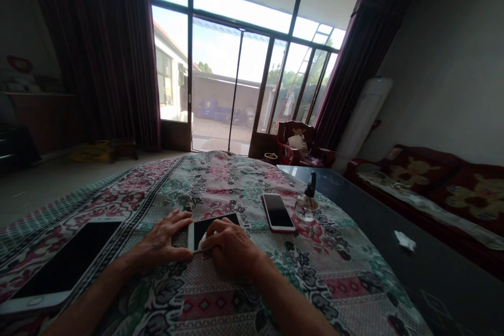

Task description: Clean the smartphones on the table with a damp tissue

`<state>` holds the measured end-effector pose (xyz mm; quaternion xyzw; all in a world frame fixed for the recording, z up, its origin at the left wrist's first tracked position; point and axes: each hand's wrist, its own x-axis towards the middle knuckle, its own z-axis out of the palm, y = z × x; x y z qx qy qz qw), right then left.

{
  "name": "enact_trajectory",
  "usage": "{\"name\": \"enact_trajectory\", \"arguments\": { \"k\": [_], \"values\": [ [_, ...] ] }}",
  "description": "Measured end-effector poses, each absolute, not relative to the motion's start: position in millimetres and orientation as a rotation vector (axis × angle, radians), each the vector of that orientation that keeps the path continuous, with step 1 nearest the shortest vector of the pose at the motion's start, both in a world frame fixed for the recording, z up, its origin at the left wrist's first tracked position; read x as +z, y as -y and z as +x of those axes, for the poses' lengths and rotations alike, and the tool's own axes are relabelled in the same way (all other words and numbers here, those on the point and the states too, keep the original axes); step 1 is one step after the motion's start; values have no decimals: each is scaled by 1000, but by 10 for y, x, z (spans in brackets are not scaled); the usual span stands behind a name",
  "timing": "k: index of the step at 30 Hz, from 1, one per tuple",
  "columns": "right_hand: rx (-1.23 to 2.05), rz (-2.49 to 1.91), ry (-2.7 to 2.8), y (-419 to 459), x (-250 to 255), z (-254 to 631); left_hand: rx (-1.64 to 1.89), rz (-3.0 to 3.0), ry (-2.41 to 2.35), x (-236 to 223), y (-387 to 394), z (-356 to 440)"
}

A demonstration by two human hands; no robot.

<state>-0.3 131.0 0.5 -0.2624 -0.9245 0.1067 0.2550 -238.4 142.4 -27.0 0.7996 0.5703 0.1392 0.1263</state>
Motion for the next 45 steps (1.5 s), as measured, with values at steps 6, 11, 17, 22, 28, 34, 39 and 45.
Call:
{"name": "enact_trajectory", "arguments": {
  "k": [6, 11, 17, 22, 28, 34, 39, 45],
  "values": [
    [165, -840, 2471, -1388, -52, -49, 409, 2340, -1659, -299, -1445, -2393],
    [273, -725, 2557, -1284, -39, -171, 417, 2354, -1666, -325, -1456, -2400],
    [332, -841, 2343, -1400, -41, -40, 419, 2352, -1631, -330, -1458, -2419],
    [152, -1161, 2246, -1436, -49, 14, 369, 2307, -1598, -252, -1423, -2432],
    [221, -974, 2429, -1248, -47, -211, 337, 2260, -1558, -183, -1383, -2454],
    [693, -607, 2446, -1188, 35, -271, 409, 2267, -1523, -232, -1409, -2481],
    [461, -941, 2143, -1374, 49, -117, 468, 2287, -1544, -274, -1428, -2471],
    [248, -1243, 2104, -1475, -29, 9, 565, 2298, -1553, -296, -1423, -2459]
  ]
}}
